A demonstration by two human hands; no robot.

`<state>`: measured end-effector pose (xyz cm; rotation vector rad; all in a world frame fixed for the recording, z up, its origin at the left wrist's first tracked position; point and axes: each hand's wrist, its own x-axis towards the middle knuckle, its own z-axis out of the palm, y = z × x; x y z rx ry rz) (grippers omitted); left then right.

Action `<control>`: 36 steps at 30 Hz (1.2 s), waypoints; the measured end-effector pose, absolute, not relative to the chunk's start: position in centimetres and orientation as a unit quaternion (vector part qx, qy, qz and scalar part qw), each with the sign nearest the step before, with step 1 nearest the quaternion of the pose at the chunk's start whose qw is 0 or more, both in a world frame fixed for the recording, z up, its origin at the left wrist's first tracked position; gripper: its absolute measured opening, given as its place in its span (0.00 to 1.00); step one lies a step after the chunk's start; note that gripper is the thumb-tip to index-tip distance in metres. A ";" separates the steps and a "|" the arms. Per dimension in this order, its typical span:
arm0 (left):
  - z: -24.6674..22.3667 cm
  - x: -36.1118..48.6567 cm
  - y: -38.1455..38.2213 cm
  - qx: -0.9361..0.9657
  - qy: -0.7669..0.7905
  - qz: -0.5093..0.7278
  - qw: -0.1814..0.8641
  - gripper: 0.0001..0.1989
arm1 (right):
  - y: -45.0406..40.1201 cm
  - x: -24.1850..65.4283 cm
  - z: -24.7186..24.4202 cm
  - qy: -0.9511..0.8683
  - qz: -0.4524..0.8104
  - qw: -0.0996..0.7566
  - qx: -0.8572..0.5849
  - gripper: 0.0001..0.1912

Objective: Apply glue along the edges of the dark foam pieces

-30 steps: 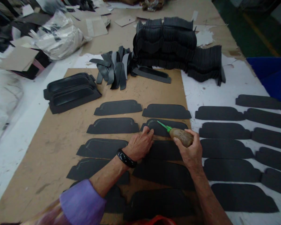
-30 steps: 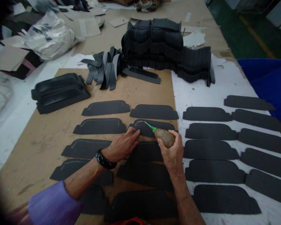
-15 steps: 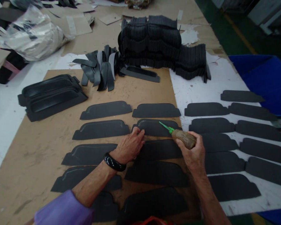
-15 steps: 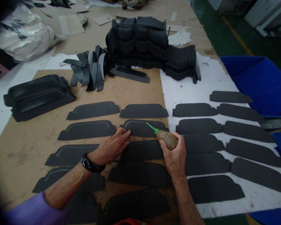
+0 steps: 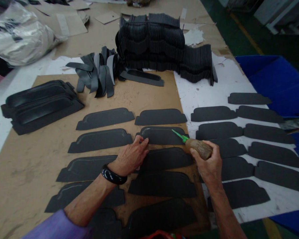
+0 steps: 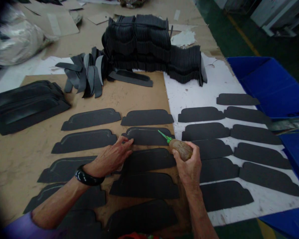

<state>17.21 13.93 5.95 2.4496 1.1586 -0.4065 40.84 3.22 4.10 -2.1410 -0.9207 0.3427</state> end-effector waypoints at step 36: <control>5.5 17.8 13.7 0.873 0.428 -0.178 0.151 0.21 | 0.8 42.5 3.9 -0.314 0.096 0.366 -0.871 0.26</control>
